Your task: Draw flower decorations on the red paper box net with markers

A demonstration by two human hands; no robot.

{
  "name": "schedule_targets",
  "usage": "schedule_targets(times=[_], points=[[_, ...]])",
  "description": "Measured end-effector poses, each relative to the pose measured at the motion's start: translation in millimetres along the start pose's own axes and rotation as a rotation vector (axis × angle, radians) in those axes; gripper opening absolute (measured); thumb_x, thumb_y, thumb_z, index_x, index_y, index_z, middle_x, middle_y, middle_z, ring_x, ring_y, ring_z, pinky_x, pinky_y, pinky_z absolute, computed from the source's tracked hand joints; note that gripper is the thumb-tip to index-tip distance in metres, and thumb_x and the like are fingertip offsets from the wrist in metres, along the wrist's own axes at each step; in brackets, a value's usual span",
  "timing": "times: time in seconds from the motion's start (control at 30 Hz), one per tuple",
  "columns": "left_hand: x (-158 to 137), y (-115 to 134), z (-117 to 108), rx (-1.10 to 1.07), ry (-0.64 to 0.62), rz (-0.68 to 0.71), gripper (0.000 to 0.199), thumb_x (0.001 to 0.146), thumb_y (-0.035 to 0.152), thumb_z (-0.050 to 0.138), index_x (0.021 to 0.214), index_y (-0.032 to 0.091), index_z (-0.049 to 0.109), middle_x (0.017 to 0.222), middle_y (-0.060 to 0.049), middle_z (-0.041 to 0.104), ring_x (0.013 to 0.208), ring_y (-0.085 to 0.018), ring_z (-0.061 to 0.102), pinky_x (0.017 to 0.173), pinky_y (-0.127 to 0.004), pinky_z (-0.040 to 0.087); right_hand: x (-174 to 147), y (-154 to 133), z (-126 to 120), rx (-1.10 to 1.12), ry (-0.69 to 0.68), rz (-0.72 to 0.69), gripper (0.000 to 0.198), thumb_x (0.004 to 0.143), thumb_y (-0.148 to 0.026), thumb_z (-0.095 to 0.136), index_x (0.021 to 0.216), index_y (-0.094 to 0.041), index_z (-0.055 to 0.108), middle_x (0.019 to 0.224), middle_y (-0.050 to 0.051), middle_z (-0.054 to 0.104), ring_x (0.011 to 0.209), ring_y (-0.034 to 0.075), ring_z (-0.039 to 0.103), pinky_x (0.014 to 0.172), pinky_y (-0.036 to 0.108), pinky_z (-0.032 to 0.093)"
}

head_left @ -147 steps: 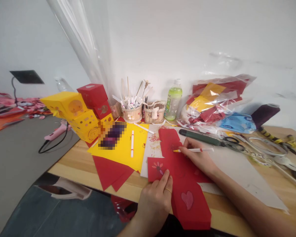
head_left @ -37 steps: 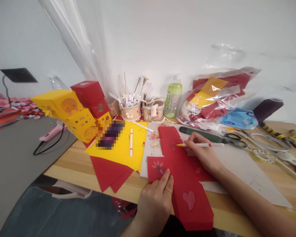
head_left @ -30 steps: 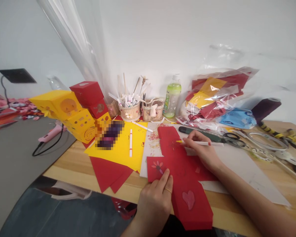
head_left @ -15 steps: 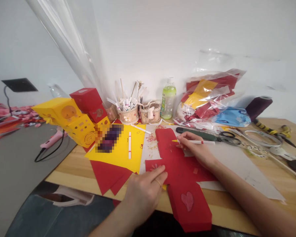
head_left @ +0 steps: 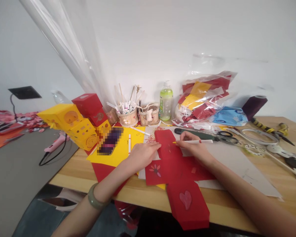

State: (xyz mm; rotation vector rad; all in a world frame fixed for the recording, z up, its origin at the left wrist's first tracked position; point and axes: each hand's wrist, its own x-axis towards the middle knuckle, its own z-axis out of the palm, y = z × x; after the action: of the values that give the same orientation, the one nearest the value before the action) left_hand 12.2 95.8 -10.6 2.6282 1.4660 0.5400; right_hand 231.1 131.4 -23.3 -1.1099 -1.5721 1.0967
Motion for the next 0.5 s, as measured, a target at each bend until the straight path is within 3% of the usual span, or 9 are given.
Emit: schedule_targets(times=[0.1, 0.2, 0.3, 0.4, 0.5], points=[[-10.3, 0.5, -15.6, -0.091, 0.115, -0.185, 0.042, 0.082, 0.011, 0.037, 0.118, 0.020, 0.057, 0.112, -0.004, 0.065, 0.094, -0.019, 0.063, 0.079, -0.030, 0.049, 1.4, -10.9, -9.3, 0.049, 0.084, -0.058, 0.019, 0.071, -0.030, 0.066, 0.066, -0.021, 0.050, 0.067, -0.004, 0.051, 0.066, 0.013, 0.051, 0.063, 0.025, 0.043], [-34.5, 7.3, -31.0, -0.274, 0.194, -0.305, 0.044, 0.080, 0.011, 0.033, 0.117, 0.013, 0.056, 0.086, -0.004, 0.071, 0.073, -0.015, 0.062, 0.066, -0.024, 0.047, 4.1, -24.7, -23.9, 0.231, 0.182, -0.085, 0.015, 0.070, -0.034, 0.068, 0.069, -0.021, 0.060, 0.078, 0.000, 0.056, 0.074, 0.015, 0.054, 0.069, 0.028, 0.047], [-70.8, 23.7, -30.7, -1.018, 0.330, -0.455, 0.037, 0.071, 0.016, 0.046, 0.106, 0.015, 0.058, 0.080, -0.002, 0.067, 0.060, -0.011, 0.050, 0.055, -0.020, 0.038, 6.8, -37.7, -38.7, 0.403, 0.302, -0.096, 0.021, 0.070, -0.042, 0.067, 0.071, -0.021, 0.066, 0.076, 0.001, 0.059, 0.069, 0.015, 0.054, 0.063, 0.027, 0.048], [-108.1, 45.0, -11.9, -1.510, 0.269, -0.525, 0.036, 0.055, 0.007, 0.050, 0.089, 0.016, 0.056, 0.074, -0.001, 0.065, 0.052, -0.007, 0.043, 0.047, -0.017, 0.029, 1.5, -47.8, -47.0, 0.450, 0.380, -0.117, 0.024, 0.071, -0.044, 0.065, 0.065, -0.021, 0.065, 0.057, -0.001, 0.052, 0.054, 0.012, 0.045, 0.051, 0.024, 0.041], [-134.4, 64.7, 13.6, -1.735, 0.124, -0.550, 0.029, 0.059, 0.006, 0.058, 0.085, 0.017, 0.052, 0.072, -0.002, 0.066, 0.050, -0.007, 0.046, 0.048, -0.018, 0.031, -20.6, -54.9, -44.4, 0.400, 0.376, -0.144, 0.022, 0.074, -0.037, 0.065, 0.060, -0.021, 0.060, 0.050, -0.004, 0.043, 0.049, 0.010, 0.036, 0.046, 0.023, 0.033]])
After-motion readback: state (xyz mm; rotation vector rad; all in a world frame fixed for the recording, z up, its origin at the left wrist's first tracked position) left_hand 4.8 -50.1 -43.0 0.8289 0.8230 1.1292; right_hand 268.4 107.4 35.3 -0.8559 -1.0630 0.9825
